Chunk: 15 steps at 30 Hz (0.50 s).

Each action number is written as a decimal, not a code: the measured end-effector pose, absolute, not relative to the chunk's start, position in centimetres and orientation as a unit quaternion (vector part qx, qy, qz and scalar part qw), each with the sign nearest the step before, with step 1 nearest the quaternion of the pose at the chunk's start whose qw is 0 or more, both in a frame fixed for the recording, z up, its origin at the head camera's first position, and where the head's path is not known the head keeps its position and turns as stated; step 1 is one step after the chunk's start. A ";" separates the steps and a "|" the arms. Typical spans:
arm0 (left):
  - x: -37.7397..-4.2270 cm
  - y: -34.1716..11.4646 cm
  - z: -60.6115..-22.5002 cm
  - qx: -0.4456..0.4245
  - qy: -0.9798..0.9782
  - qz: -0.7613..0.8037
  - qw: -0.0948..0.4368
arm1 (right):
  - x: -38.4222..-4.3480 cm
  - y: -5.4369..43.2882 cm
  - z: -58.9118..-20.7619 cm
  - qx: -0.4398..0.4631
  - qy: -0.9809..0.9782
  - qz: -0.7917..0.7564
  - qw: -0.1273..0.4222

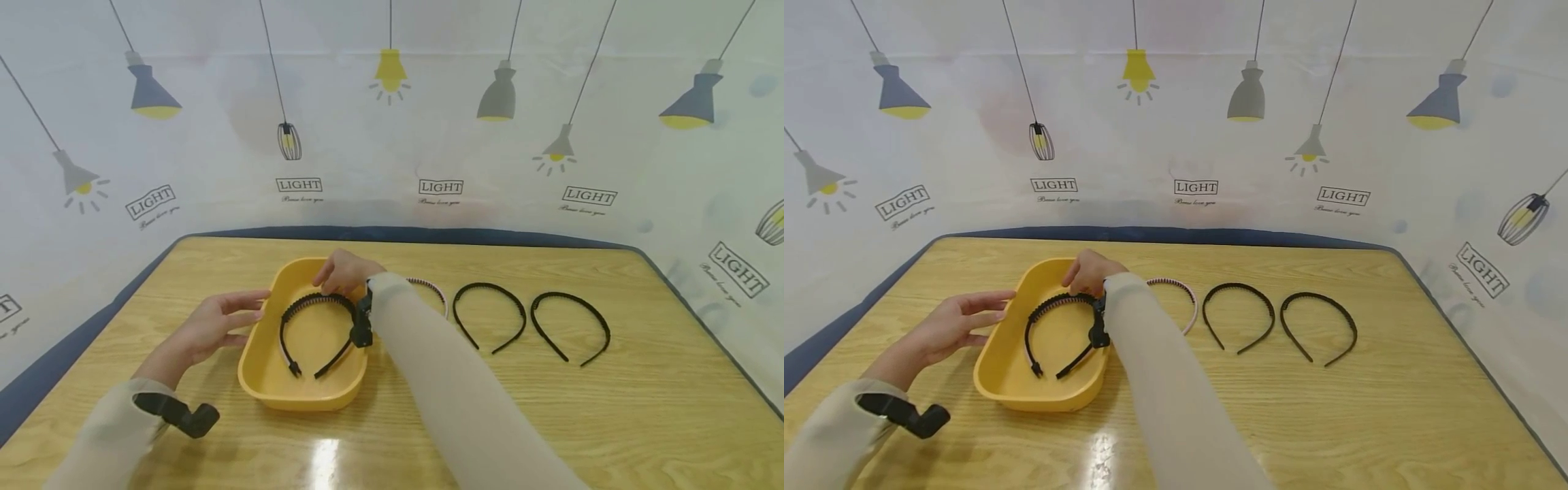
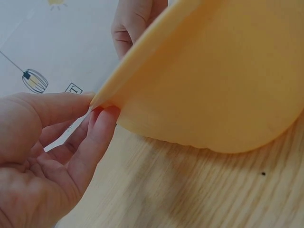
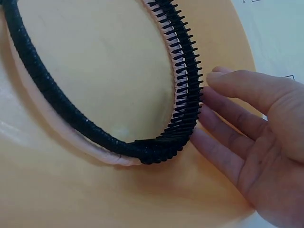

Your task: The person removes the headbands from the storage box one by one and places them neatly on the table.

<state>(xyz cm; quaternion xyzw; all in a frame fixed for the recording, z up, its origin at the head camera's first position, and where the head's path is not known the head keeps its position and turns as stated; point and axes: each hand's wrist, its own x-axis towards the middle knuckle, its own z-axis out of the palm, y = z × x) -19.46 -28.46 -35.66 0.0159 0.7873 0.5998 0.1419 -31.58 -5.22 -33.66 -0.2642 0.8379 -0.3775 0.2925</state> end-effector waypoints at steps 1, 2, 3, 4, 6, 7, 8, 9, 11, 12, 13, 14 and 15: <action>-19.5 -28.5 -35.7 0.018 0.787 0.600 0.142 | -31.6 -5.2 -33.7 -0.267 0.841 -0.369 0.292; -19.5 -28.5 -35.7 0.020 0.786 0.601 0.143 | -31.6 -5.2 -33.7 -0.271 0.843 -0.362 0.292; -19.4 -28.5 -35.7 0.022 0.786 0.601 0.143 | -31.6 -5.3 -33.7 -0.272 0.844 -0.358 0.293; -19.4 -28.5 -35.7 0.025 0.785 0.603 0.144 | -31.7 -5.3 -33.7 -0.276 0.847 -0.351 0.290; -19.5 -28.5 -35.7 0.027 0.783 0.604 0.145 | -31.7 -5.4 -33.8 -0.284 0.854 -0.333 0.282; -19.5 -28.5 -35.8 0.028 0.782 0.605 0.145 | -31.7 -5.4 -33.8 -0.287 0.857 -0.324 0.280; -19.5 -28.6 -35.8 0.028 0.781 0.606 0.146 | -31.7 -5.5 -33.9 -0.289 0.858 -0.320 0.279; -19.4 -28.6 -35.7 0.028 0.781 0.606 0.145 | -31.8 -5.5 -33.9 -0.290 0.860 -0.316 0.277; -19.4 -28.6 -35.7 0.027 0.781 0.607 0.144 | -31.8 -5.6 -33.9 -0.292 0.864 -0.305 0.273; -19.4 -28.6 -35.7 0.026 0.781 0.607 0.144 | -31.8 -5.6 -33.9 -0.293 0.866 -0.302 0.272; -19.4 -28.6 -35.7 0.026 0.781 0.607 0.144 | -31.7 -5.7 -34.0 -0.291 0.866 -0.303 0.272; -19.4 -28.6 -35.7 0.026 0.781 0.607 0.144 | -31.8 -5.7 -34.0 -0.291 0.868 -0.301 0.269; -19.4 -28.6 -35.7 0.027 0.781 0.607 0.144 | -31.8 -5.7 -34.0 -0.291 0.869 -0.299 0.267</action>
